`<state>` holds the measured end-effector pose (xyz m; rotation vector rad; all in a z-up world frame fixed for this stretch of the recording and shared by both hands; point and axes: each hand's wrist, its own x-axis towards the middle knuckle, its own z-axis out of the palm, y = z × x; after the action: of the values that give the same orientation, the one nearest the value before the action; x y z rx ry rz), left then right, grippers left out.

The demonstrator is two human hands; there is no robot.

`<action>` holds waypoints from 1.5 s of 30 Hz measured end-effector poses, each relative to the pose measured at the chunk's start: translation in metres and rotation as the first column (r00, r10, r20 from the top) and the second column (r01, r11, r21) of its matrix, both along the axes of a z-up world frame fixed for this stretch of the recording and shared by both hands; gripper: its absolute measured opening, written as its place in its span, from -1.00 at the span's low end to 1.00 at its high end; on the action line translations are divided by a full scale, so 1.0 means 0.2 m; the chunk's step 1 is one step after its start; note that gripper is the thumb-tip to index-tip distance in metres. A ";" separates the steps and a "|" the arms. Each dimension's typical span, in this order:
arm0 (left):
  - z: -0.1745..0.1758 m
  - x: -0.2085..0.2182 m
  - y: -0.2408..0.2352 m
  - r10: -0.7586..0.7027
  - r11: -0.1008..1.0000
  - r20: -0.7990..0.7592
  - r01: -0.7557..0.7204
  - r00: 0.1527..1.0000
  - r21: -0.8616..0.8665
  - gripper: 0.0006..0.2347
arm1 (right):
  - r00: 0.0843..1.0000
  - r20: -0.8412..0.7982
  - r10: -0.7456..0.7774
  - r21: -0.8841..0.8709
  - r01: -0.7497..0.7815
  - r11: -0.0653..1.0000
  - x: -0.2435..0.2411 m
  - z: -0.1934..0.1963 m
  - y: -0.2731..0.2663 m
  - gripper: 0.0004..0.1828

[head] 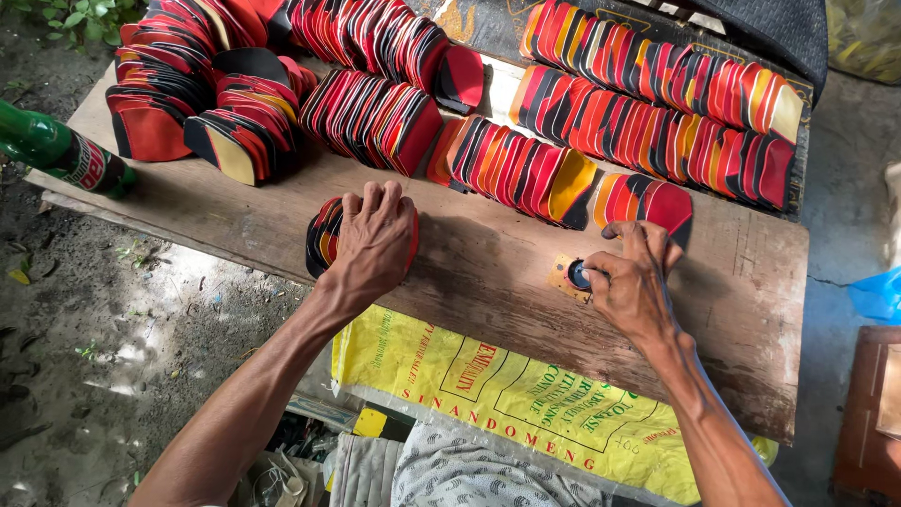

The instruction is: The person uses a small metal tool to smooth the edges of red, black, and yellow shoe parts. They handle the parts one at a time, scraping the edges and stacking the finished pieces on a wooden table.

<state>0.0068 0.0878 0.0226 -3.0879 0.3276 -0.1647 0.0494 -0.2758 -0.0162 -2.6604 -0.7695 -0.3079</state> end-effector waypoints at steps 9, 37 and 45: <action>0.02 -0.02 -0.01 -0.105 0.993 0.081 0.109 0.991 -0.042 -0.80 | 0.999 0.027 -0.025 0.092 0.023 0.996 -0.06 0.08 -0.01 -0.83; -0.35 -0.03 -0.54 -0.513 -0.749 -0.103 -0.503 0.852 -0.431 -0.49 | 0.981 -0.114 -0.160 0.371 0.191 0.909 -0.19 0.16 -0.06 -0.80; -0.14 0.04 -0.76 -0.502 -0.740 -0.018 -0.440 0.865 -0.509 -0.21 | 0.817 -0.446 0.366 0.894 0.422 0.150 -0.21 0.20 0.01 -0.90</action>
<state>0.0145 -0.0647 -0.0055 -5.0077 0.7511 2.5012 0.0072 -0.2744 0.0231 -1.2302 -0.0977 0.0588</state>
